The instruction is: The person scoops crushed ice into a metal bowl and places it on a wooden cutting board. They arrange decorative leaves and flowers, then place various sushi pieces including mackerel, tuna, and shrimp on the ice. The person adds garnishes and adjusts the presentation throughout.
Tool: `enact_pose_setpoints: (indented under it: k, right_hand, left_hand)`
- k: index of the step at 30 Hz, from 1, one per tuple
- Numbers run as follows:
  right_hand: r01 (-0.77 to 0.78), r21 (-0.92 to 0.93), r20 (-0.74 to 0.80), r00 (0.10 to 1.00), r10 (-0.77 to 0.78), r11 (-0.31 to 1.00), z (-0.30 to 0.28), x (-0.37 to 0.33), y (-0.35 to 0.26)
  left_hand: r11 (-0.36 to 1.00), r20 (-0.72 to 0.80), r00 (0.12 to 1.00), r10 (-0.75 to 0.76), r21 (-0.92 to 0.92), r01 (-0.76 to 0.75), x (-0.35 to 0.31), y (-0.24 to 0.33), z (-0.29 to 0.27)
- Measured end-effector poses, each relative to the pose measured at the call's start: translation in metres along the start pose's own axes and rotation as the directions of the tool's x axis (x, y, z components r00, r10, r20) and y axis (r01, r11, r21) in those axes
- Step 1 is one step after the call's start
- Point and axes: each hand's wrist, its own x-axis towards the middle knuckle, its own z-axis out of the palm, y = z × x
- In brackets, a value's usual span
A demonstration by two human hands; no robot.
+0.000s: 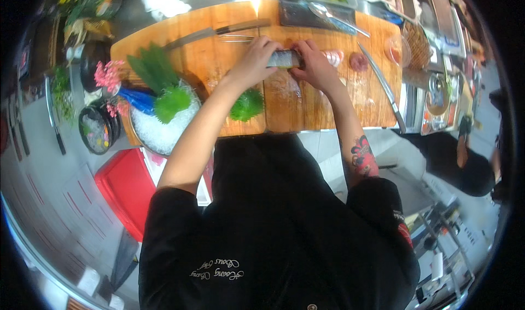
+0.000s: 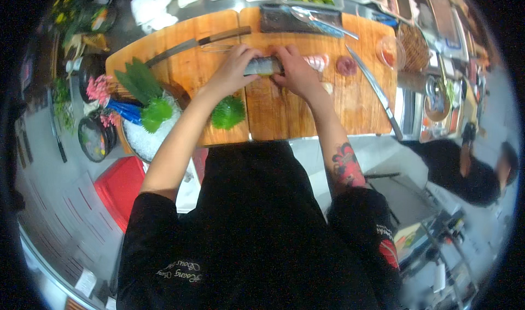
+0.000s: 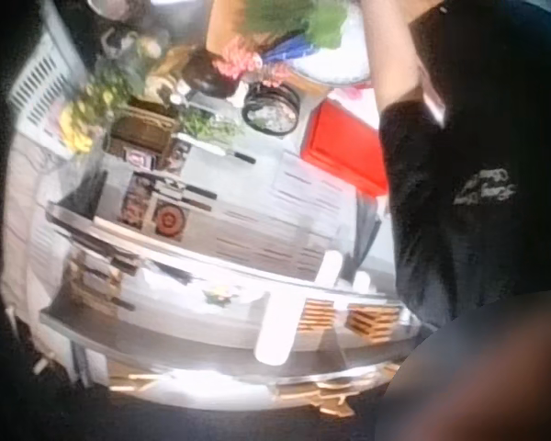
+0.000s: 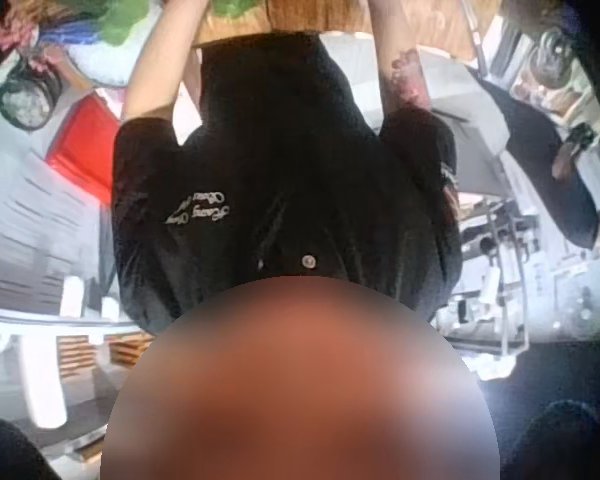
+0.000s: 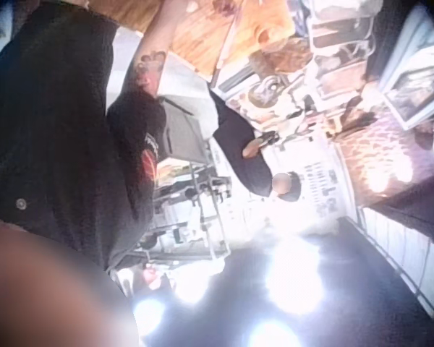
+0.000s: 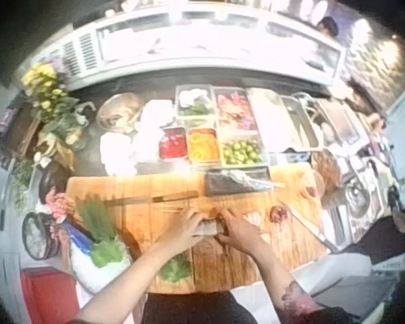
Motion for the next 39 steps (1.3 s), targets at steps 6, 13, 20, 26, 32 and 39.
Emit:
enact_pose_setpoints:
  k: [6, 13, 20, 26, 32, 39]
  right_hand:
    - [0.042, -0.052, -0.072, 0.996, -0.046, 0.998, 0.006, -0.003, -0.001]
    - [-0.045, 0.033, -0.155, 0.987, 0.050, 0.998, 0.015, -0.008, 0.000]
    - [0.083, 0.058, -0.291, 0.955, -0.063, 0.995, 0.024, -0.017, 0.006]
    - [0.072, 0.099, -0.334, 0.942, -0.035, 0.992, 0.030, -0.021, 0.008]
    - [0.112, 0.075, -0.357, 0.931, -0.078, 0.991, 0.028, -0.014, 0.010]
    - [0.100, 0.084, -0.379, 0.923, -0.061, 0.991, 0.030, -0.017, 0.011]
  left_hand:
    - [0.992, 0.076, 0.991, -0.109, 0.073, 0.104, 0.004, 0.011, -0.002]
    - [0.992, 0.156, 0.984, -0.090, 0.107, 0.074, 0.012, 0.004, -0.006]
    - [0.990, 0.178, 0.982, -0.066, 0.132, 0.043, 0.016, 0.006, -0.005]
    - [1.000, 0.123, 0.992, 0.018, 0.016, -0.021, 0.022, 0.006, -0.004]
    - [0.999, 0.149, 0.988, -0.025, -0.024, 0.029, 0.025, 0.016, -0.010]
    - [0.997, 0.120, 0.991, -0.065, -0.033, 0.070, 0.026, 0.027, -0.006]
